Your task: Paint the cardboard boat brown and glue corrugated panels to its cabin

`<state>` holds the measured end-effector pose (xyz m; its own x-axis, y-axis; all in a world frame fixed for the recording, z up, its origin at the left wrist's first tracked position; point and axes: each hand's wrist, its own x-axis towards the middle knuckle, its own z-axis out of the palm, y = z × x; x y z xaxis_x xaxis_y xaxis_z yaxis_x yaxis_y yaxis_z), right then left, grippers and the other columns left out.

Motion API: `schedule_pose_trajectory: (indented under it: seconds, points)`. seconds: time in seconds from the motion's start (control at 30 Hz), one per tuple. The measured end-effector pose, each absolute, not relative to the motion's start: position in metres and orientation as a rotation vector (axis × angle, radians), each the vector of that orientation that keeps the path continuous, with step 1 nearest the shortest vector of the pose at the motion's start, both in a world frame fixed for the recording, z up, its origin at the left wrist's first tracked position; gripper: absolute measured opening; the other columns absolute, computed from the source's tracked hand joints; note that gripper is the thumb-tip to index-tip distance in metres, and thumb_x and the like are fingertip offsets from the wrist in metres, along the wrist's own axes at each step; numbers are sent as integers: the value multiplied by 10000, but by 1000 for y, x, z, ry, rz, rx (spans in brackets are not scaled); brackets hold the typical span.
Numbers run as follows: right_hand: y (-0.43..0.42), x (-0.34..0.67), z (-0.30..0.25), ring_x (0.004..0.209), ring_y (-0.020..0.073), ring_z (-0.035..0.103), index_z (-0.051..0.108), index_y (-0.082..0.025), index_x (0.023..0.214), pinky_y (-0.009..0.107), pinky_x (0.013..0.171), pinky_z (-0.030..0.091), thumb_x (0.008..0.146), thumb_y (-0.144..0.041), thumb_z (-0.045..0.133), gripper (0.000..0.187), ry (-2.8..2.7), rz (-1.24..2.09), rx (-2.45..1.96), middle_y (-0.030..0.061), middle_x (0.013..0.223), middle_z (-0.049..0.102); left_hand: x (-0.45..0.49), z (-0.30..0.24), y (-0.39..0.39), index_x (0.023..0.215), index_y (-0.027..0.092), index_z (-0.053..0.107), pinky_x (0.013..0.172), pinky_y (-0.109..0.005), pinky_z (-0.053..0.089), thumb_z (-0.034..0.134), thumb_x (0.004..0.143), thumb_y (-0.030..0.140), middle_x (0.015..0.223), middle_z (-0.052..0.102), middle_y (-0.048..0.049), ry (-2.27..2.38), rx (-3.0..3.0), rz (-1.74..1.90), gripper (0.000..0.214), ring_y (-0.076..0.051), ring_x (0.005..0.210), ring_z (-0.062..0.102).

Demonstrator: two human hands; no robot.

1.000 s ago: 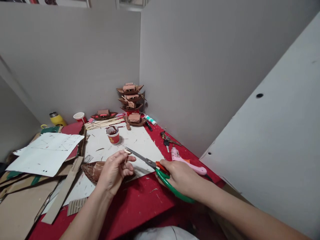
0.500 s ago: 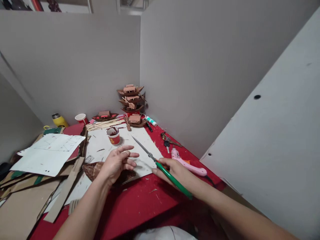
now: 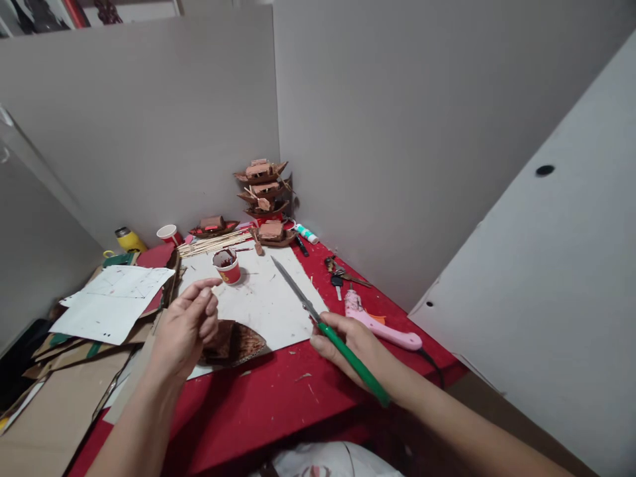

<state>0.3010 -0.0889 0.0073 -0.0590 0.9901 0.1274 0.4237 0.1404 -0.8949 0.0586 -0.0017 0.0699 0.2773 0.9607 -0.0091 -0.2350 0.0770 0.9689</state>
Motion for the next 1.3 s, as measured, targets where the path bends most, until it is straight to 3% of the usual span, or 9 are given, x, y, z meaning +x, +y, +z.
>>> schedule_pose_trajectory:
  seconds: [0.13,0.27,0.37,0.63,0.87,1.13,1.3]
  points:
    - [-85,300,7,628,167,490,443,-212,874,277,595,353,871,-519,527,318,-1824,756,-1370,-22,686,506,49,89,-17,1064,205,592,325,-113,315,690,803,248,665,554,71,808,1154,1173,282,0,352,343]
    - [-80,288,13,711,208,553,451,-224,989,293,631,359,862,-541,551,355,-2020,675,-1383,20,821,595,54,90,-30,888,171,589,343,-135,371,705,797,283,771,668,25,850,1178,1208,185,-5,340,437]
    - [-76,278,17,740,216,556,451,-230,994,295,638,356,847,-571,564,388,-2097,618,-1344,35,886,608,58,83,-38,862,164,582,373,-143,399,704,803,302,751,697,8,870,1194,1237,193,-23,352,493]
    - [-72,264,19,746,215,556,456,-230,1064,294,643,357,816,-591,606,463,-2125,624,-1298,35,918,609,60,70,-43,864,172,592,390,-134,388,727,780,327,594,644,44,846,1211,1150,223,-43,363,527]
    - [-73,267,18,831,241,593,469,-235,1065,317,715,408,813,-546,639,434,-2100,681,-1281,40,978,628,74,63,-45,821,164,606,411,-142,384,693,812,325,646,671,17,845,1297,1075,182,-37,379,526]
    - [-79,278,22,893,292,603,455,-205,1107,365,745,415,776,-631,628,567,-2112,590,-1384,93,1014,631,84,65,-46,799,168,642,407,-172,380,684,815,318,607,646,14,827,1423,1052,157,-58,377,521]
    - [-82,278,19,741,231,584,459,-215,964,307,646,378,844,-586,556,402,-2066,581,-1455,53,863,627,90,66,-47,764,160,629,402,-186,372,675,818,337,658,677,-18,840,1446,1011,191,-63,377,515]
